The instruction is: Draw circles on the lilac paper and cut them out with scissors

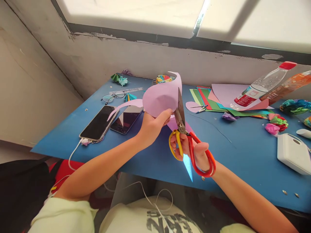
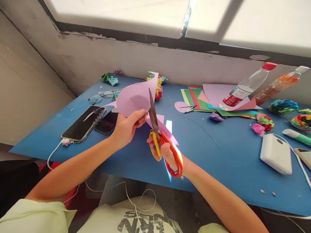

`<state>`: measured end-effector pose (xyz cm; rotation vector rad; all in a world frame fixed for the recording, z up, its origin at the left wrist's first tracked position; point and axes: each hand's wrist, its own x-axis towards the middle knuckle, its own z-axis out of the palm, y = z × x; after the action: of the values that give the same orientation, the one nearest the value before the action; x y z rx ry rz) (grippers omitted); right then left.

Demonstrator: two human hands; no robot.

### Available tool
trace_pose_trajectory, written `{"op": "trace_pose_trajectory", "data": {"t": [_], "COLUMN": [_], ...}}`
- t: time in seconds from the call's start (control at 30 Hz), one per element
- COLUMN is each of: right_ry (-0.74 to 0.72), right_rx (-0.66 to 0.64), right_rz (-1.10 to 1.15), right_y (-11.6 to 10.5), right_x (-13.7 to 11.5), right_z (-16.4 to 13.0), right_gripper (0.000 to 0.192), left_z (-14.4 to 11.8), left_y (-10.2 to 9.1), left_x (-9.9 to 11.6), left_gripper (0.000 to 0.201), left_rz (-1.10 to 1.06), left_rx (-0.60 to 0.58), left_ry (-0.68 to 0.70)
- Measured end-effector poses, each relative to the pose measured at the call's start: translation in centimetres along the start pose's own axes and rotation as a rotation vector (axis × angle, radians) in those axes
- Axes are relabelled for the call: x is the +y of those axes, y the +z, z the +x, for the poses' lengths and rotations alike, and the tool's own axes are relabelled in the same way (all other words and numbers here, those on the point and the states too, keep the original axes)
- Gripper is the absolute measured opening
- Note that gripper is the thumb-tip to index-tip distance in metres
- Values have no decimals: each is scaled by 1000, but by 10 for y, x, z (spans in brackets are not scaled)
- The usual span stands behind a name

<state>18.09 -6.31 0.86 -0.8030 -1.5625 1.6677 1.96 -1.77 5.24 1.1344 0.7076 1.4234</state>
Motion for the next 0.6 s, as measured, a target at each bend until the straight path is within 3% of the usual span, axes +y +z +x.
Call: {"op": "trace_pose_trajectory", "data": {"t": [0.1,0.23,0.37,0.6], "right_ry": [-5,-34,-8,-56], "right_rx": [-72,-129,-117,-52], "right_rz": [-13,39,103,38], "right_y": [2,6,8,8], "right_x": [4,1,-6,-4], "right_z": [0,2,2,0], "right_gripper": [97,87,91,89], "left_z": [1,-1,-6,-9], "left_y": [-2,-3,-4,-1], "left_x": [1,-1,-8,-9], "left_gripper": [26,28,9,18], "left_rz": [-25,45,138,163], "left_rx": [15,3,-3,63], "left_ry": [2,11,95,104]}}
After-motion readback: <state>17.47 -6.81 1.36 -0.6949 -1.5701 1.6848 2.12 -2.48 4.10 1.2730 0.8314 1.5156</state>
